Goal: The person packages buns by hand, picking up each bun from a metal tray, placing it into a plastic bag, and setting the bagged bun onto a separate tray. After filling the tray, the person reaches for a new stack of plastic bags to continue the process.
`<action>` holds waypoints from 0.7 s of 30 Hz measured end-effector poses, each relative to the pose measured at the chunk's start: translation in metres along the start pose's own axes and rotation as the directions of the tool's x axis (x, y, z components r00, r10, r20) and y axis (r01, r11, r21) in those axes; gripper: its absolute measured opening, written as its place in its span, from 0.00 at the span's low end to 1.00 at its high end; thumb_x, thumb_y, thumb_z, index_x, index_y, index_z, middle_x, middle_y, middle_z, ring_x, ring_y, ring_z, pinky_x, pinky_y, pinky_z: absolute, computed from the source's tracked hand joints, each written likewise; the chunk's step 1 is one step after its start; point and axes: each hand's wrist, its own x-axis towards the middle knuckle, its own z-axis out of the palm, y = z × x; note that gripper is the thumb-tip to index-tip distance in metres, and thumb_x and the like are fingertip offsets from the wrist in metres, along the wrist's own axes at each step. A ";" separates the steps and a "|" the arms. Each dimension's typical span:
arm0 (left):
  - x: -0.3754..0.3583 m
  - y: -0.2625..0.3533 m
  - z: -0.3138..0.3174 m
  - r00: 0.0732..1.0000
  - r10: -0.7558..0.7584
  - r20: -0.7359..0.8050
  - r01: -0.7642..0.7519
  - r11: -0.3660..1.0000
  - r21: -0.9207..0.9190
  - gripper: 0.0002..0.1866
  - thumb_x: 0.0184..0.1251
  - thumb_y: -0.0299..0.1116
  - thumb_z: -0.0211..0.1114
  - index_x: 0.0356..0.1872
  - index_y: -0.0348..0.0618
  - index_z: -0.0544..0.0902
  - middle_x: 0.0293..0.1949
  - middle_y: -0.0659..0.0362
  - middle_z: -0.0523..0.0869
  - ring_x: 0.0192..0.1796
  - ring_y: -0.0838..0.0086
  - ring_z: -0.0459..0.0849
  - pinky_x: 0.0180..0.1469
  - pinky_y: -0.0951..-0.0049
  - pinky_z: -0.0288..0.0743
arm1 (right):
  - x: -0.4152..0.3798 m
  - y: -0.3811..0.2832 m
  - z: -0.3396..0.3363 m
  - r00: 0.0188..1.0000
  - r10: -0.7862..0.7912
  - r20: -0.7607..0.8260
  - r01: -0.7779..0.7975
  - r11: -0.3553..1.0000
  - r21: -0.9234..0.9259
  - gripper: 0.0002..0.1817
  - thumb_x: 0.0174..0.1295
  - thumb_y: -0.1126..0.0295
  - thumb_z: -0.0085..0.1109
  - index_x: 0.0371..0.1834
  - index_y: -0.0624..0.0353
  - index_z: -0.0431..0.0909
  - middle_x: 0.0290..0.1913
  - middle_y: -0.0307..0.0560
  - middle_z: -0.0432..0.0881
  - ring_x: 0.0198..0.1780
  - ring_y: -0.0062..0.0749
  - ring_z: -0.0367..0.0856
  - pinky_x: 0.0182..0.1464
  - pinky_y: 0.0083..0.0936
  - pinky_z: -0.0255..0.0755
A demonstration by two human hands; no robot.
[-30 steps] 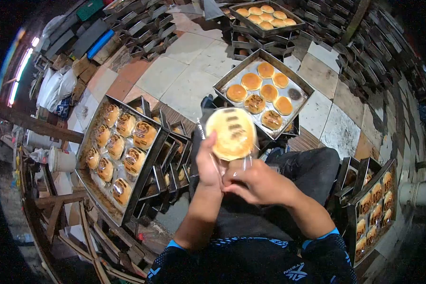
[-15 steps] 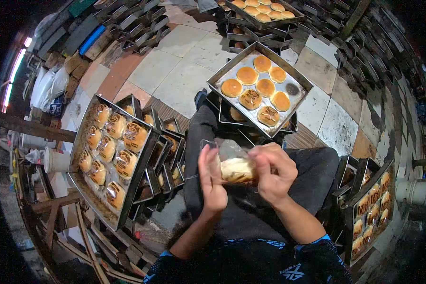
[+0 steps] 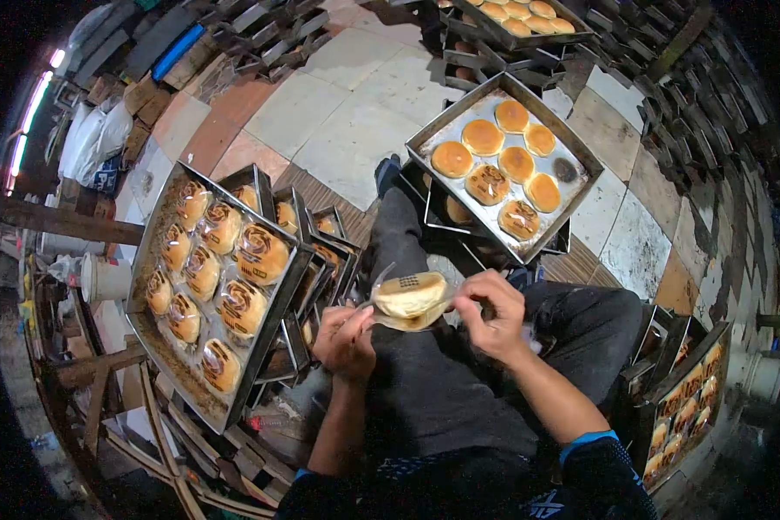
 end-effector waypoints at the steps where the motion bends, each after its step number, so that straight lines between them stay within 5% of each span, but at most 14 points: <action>1: -0.003 0.000 -0.001 1.000 -0.016 0.008 0.016 1.000 0.003 0.05 0.60 0.24 0.68 0.37 0.41 0.86 0.33 0.56 0.82 0.33 0.66 0.82 0.36 0.70 0.75 | -0.003 -0.003 0.002 0.999 -0.030 -0.032 0.031 0.999 0.034 0.04 0.53 0.76 0.70 0.32 0.60 0.85 0.33 0.49 0.80 0.33 0.32 0.80 0.34 0.27 0.73; 4: 0.006 -0.002 0.015 0.997 -0.045 -0.060 0.040 0.996 -0.082 0.05 0.56 0.24 0.72 0.34 0.40 0.86 0.30 0.56 0.83 0.31 0.66 0.83 0.34 0.70 0.78 | 0.009 0.003 0.007 0.983 -0.182 -0.024 0.171 0.953 -0.249 0.06 0.50 0.74 0.72 0.31 0.61 0.85 0.29 0.46 0.76 0.29 0.31 0.75 0.30 0.29 0.70; 6: 0.020 -0.001 0.034 0.998 -0.031 0.049 0.032 0.999 -0.021 0.03 0.59 0.23 0.67 0.33 0.41 0.83 0.28 0.55 0.84 0.30 0.63 0.84 0.33 0.69 0.77 | 0.033 0.014 0.032 0.942 -0.334 -0.040 0.325 0.934 -0.148 0.05 0.49 0.75 0.71 0.28 0.61 0.84 0.25 0.42 0.72 0.24 0.30 0.69 0.25 0.26 0.62; 8: 0.045 -0.005 0.052 0.990 -0.038 -0.133 0.054 0.991 0.123 0.04 0.63 0.24 0.65 0.29 0.37 0.81 0.23 0.58 0.81 0.26 0.68 0.80 0.29 0.71 0.72 | 0.060 0.020 0.040 0.964 -0.262 -0.046 0.240 0.931 -0.274 0.06 0.54 0.76 0.69 0.24 0.63 0.81 0.23 0.43 0.73 0.22 0.30 0.69 0.25 0.25 0.62; 10: 0.049 -0.008 0.034 0.892 -0.450 -0.043 0.448 0.893 -0.039 0.07 0.67 0.25 0.64 0.29 0.35 0.81 0.21 0.63 0.78 0.23 0.77 0.75 0.26 0.75 0.66 | 0.059 0.024 0.032 0.956 -0.005 -0.294 -0.078 0.960 -0.269 0.12 0.63 0.73 0.64 0.22 0.64 0.76 0.19 0.45 0.72 0.20 0.29 0.67 0.24 0.26 0.61; 11: 0.045 0.005 0.020 0.737 -0.669 0.098 0.676 0.731 -0.095 0.07 0.66 0.24 0.66 0.28 0.33 0.83 0.25 0.58 0.83 0.25 0.78 0.77 0.27 0.79 0.69 | 0.047 0.017 0.033 0.952 0.059 -0.300 -0.139 0.958 -0.250 0.14 0.64 0.72 0.63 0.20 0.64 0.75 0.19 0.45 0.71 0.20 0.29 0.66 0.24 0.28 0.61; 13: -0.001 -0.001 -0.004 0.777 -0.609 0.156 0.607 0.661 -0.442 0.07 0.66 0.25 0.67 0.28 0.32 0.83 0.26 0.58 0.83 0.26 0.79 0.78 0.30 0.80 0.71 | -0.005 0.005 0.032 0.925 0.252 -0.285 -0.321 0.919 -0.229 0.17 0.65 0.70 0.62 0.19 0.65 0.73 0.18 0.47 0.70 0.19 0.31 0.66 0.25 0.31 0.60; 15: -0.033 0.024 -0.025 0.615 -0.772 0.164 0.789 0.595 -0.153 0.06 0.64 0.25 0.68 0.29 0.33 0.84 0.27 0.55 0.84 0.27 0.76 0.80 0.32 0.78 0.73 | -0.059 0.007 0.032 0.837 0.494 -0.234 -0.539 0.817 -0.204 0.18 0.66 0.69 0.60 0.19 0.66 0.72 0.18 0.51 0.70 0.19 0.34 0.67 0.25 0.33 0.60; 16: -0.045 0.032 -0.031 0.605 -0.774 0.187 0.796 0.589 -0.141 0.06 0.64 0.25 0.68 0.29 0.33 0.84 0.27 0.55 0.84 0.27 0.76 0.80 0.32 0.78 0.73 | -0.077 0.005 0.031 0.774 0.602 -0.194 -0.632 0.753 -0.183 0.18 0.67 0.68 0.59 0.20 0.67 0.73 0.18 0.53 0.70 0.19 0.37 0.68 0.26 0.35 0.61; 18: -0.059 0.040 -0.038 0.873 -0.466 0.143 0.427 0.873 0.235 0.08 0.64 0.27 0.69 0.28 0.33 0.83 0.28 0.51 0.85 0.28 0.72 0.82 0.34 0.74 0.75 | -0.088 0.005 0.017 0.750 0.649 -0.127 -0.658 0.714 -0.238 0.17 0.66 0.69 0.59 0.20 0.68 0.75 0.17 0.56 0.71 0.20 0.39 0.69 0.26 0.35 0.61; 19: -0.056 0.045 -0.033 0.913 -0.405 0.045 0.401 0.913 0.074 0.09 0.65 0.30 0.69 0.28 0.34 0.84 0.26 0.50 0.85 0.26 0.70 0.81 0.33 0.72 0.74 | -0.085 0.007 0.005 0.827 0.555 -0.091 -0.553 0.772 -0.314 0.16 0.65 0.69 0.60 0.20 0.67 0.77 0.18 0.56 0.72 0.20 0.40 0.71 0.26 0.35 0.62; 21: -0.029 0.058 -0.046 0.850 -0.518 0.092 0.489 0.843 0.225 0.09 0.65 0.30 0.69 0.29 0.34 0.85 0.25 0.51 0.85 0.25 0.71 0.81 0.31 0.73 0.74 | -0.053 -0.013 -0.011 0.890 0.441 -0.117 -0.452 0.822 -0.347 0.14 0.62 0.69 0.64 0.20 0.65 0.81 0.18 0.54 0.74 0.20 0.43 0.72 0.27 0.38 0.64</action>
